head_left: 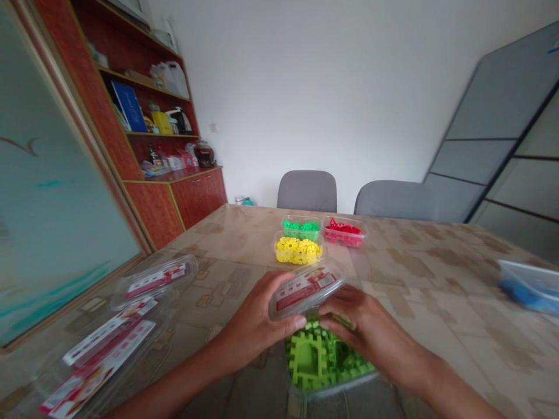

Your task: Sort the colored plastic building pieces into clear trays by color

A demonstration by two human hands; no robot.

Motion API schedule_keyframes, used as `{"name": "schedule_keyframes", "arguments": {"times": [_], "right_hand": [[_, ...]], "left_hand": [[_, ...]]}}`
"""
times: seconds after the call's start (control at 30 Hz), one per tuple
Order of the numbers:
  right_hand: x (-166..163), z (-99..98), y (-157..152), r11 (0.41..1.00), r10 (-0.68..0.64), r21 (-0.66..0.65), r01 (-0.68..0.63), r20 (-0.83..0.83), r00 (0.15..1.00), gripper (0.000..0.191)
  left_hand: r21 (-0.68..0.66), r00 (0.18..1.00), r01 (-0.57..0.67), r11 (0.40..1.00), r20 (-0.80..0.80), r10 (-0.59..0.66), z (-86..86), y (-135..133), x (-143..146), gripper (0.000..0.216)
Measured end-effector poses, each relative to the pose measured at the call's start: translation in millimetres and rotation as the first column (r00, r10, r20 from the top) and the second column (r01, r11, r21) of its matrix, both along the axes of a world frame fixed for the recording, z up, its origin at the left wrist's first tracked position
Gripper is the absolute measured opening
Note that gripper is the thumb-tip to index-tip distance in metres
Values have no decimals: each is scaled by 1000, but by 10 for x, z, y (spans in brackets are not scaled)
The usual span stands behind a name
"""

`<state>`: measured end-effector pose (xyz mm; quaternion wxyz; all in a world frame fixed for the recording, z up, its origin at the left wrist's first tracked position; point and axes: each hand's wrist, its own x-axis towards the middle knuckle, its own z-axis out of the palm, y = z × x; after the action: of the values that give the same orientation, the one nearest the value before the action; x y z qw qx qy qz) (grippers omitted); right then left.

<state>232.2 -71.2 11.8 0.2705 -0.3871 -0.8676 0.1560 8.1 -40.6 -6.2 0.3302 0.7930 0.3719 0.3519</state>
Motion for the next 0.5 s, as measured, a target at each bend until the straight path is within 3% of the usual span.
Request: {"name": "schedule_keyframes", "arguments": {"times": [0.17, 0.33, 0.5], "right_hand": [[15, 6, -36, 998, 10, -68, -16, -82, 997, 12], [421, 173, 60, 967, -254, -54, 250, -81, 964, 27], [738, 66, 172, 912, -399, -164, 375, -150, 905, 34]], "left_hand": [[-11, 1000, 7, 1000, -20, -7, 63, -37, -1, 58], [2, 998, -14, 1000, -55, 14, 100, -118, 0, 58], [84, 989, 17, 996, -148, -4, 40, -204, 66, 68]]}}
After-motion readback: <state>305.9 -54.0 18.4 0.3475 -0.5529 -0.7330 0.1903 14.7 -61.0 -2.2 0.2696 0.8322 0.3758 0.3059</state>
